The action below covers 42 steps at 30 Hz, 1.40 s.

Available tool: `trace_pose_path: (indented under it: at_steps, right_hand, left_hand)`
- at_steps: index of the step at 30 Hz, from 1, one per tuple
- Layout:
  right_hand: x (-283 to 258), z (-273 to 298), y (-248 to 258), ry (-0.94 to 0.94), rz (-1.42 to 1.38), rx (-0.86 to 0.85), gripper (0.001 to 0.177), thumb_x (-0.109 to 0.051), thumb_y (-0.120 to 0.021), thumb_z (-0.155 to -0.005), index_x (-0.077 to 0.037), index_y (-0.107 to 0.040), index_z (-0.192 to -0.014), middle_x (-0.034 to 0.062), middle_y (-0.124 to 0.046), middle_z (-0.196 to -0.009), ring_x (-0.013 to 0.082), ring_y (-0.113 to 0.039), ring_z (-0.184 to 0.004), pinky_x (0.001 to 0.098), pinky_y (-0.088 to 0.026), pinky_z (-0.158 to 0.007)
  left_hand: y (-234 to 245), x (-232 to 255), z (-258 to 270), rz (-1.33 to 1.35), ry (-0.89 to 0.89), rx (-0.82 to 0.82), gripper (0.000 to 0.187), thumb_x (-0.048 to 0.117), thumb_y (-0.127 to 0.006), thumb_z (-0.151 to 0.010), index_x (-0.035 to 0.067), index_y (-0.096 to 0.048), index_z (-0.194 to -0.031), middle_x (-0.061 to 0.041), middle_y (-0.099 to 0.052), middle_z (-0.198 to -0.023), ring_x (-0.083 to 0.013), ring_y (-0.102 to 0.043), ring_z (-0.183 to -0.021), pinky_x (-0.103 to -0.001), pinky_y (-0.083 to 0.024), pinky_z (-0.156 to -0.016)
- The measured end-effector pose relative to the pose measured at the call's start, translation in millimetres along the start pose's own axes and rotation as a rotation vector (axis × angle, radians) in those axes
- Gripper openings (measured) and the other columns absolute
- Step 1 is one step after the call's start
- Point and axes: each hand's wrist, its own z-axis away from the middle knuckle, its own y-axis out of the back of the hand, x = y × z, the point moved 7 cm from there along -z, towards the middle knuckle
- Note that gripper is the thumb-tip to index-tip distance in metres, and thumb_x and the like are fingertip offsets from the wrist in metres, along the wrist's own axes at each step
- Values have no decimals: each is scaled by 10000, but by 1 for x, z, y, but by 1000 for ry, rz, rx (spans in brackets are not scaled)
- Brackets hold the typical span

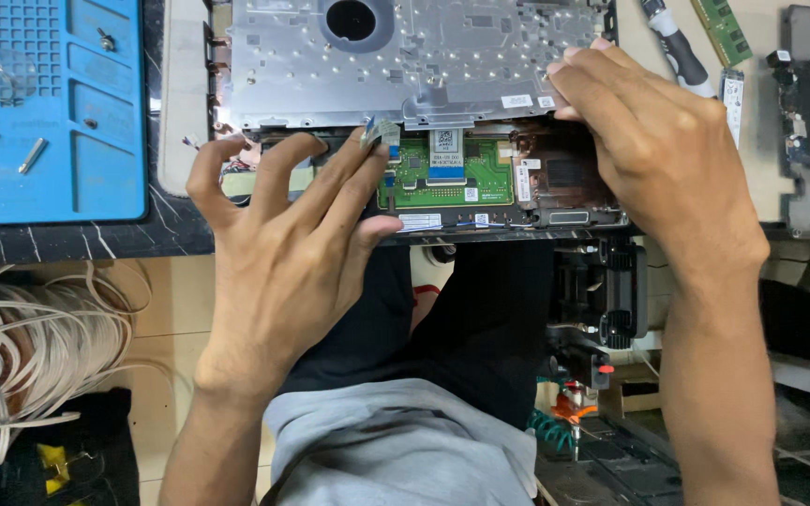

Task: The person works on a disassembled laptop, using a soldering iron on the motherboard and manipulating internal components. They remove and reposition a metal chassis plate, then lift and inspect the keyboard assembly.

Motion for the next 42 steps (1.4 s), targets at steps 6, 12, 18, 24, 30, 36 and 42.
trace_pose_path:
  at_steps: [6, 12, 18, 24, 30, 36, 42]
  right_hand:
    - [-2, -2, 2, -8, -23, -8, 224, 111, -821, -1257, 4, -779, -1449, 172, -885, -1502, 376, -900, -1397, 442, -725, -945]
    - [-3, -4, 0, -1, 36, -2, 220, 92, -840, -1237, -24, -794, -1418, 135, -897, -1469, 312, -915, -1300, 398, -721, -879]
    - [-8, -8, 2, 1, 65, 6, 123, 27, -838, -1284, -46, -793, -1373, 84, -879, -1450, 265, -904, -1310, 360, -697, -881]
    - [-11, -9, 1, 12, 73, 24, 110, 21, -822, -1286, -42, -802, -1373, 85, -872, -1436, 298, -905, -1365, 367, -728, -978]
    - [-9, -7, -2, 10, 94, 5, 157, -39, -836, -1260, -41, -815, -1415, 109, -877, -1469, 309, -887, -1387, 388, -740, -1047]
    - [-11, -9, -1, 12, 89, 7, 199, 61, -785, -1213, -28, -819, -1387, 114, -876, -1457, 294, -894, -1337, 387, -745, -1080]
    - [-9, -9, -2, 8, 33, 4, 339, 202, -713, -1135, 14, -823, -1396, 178, -868, -1459, 339, -880, -1329, 423, -721, -1193]
  left_hand:
    - [-3, 4, 4, -111, 9, 20, 492, 505, -542, -1326, 147, -827, -1508, 28, -859, -1542, -261, -646, -1361, -535, -316, -1252]
    - [-14, 1, 14, -197, 102, 24, 618, 622, -594, -1260, 106, -848, -1486, -12, -796, -1622, -291, -597, -1402, -598, -333, -1225]
    - [-24, 1, 20, -191, 157, -3, 887, 858, -544, -1202, 71, -822, -1501, -54, -769, -1647, -310, -563, -1442, -639, -281, -1296]
    - [-18, 2, 13, -14, 151, 70, 1021, 904, -634, -1115, -50, -796, -1442, -179, -801, -1542, -413, -670, -1410, -696, -286, -1363]
    - [-17, 3, 11, 43, 153, 81, 1082, 931, -620, -1077, -84, -784, -1414, -229, -808, -1494, -452, -702, -1452, -710, -277, -1379]
    - [-18, 4, 10, 61, 174, 80, 1092, 931, -629, -1046, -83, -761, -1430, -233, -778, -1521, -439, -671, -1491, -655, -293, -1393]
    - [-18, 3, 9, 78, 187, 74, 1104, 935, -635, -1020, -85, -758, -1426, -240, -768, -1518, -449, -651, -1500, -672, -297, -1386]
